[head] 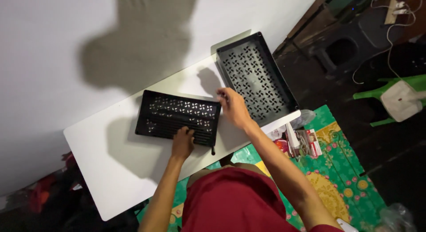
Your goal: The person attaches four black legs to a perforated black plastic tray on a white table, then lifts and shakes the tray to settle the contents. The tray is placed back on the table and briefly lifted again.
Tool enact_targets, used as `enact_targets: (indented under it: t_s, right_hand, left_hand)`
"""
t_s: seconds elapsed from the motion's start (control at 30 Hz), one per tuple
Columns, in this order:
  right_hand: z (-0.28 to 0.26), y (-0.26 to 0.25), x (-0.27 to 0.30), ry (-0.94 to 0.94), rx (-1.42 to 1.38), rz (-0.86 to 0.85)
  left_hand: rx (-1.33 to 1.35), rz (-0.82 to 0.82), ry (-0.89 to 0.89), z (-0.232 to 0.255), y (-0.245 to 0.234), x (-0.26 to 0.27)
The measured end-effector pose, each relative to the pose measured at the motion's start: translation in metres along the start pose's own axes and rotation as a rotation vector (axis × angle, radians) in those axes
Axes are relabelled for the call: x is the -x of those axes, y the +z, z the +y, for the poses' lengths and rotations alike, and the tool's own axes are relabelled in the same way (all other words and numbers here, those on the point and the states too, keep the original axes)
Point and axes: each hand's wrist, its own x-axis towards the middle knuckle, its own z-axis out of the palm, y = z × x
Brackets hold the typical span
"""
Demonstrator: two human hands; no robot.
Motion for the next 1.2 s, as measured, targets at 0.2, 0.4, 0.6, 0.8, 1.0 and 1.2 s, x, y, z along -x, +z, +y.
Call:
enact_targets:
  t_s: [0.2, 0.4, 0.6, 0.8, 1.0, 1.2]
  right_hand:
    - [0.006, 0.007, 0.002, -0.185, 0.174, 0.181]
    - [0.006, 0.007, -0.012, -0.132, 0.247, 0.160]
    - [0.001, -0.010, -0.051, -0.087, 0.194, -0.115]
    - [-0.014, -0.007, -0.061, 0.027, 0.240, -0.174]
    - [-0.049, -0.029, -0.064, 0.111, 0.300, -0.283]
    - [-0.112, -0.060, -0.001, -0.045, 0.147, 0.165]
  left_hand:
    - [0.021, 0.076, -0.029, -0.030, -0.007, 0.006]
    - [0.083, 0.069, -0.102, -0.023, -0.003, -0.001]
    - [0.026, -0.069, -0.041, 0.002, 0.007, 0.000]
    - [0.015, -0.011, -0.058, -0.002, 0.028, 0.006]
    - [0.049, 0.207, 0.115, -0.008, 0.005, 0.012]
    - [0.331, 0.425, 0.069, 0.014, -0.054, 0.017]
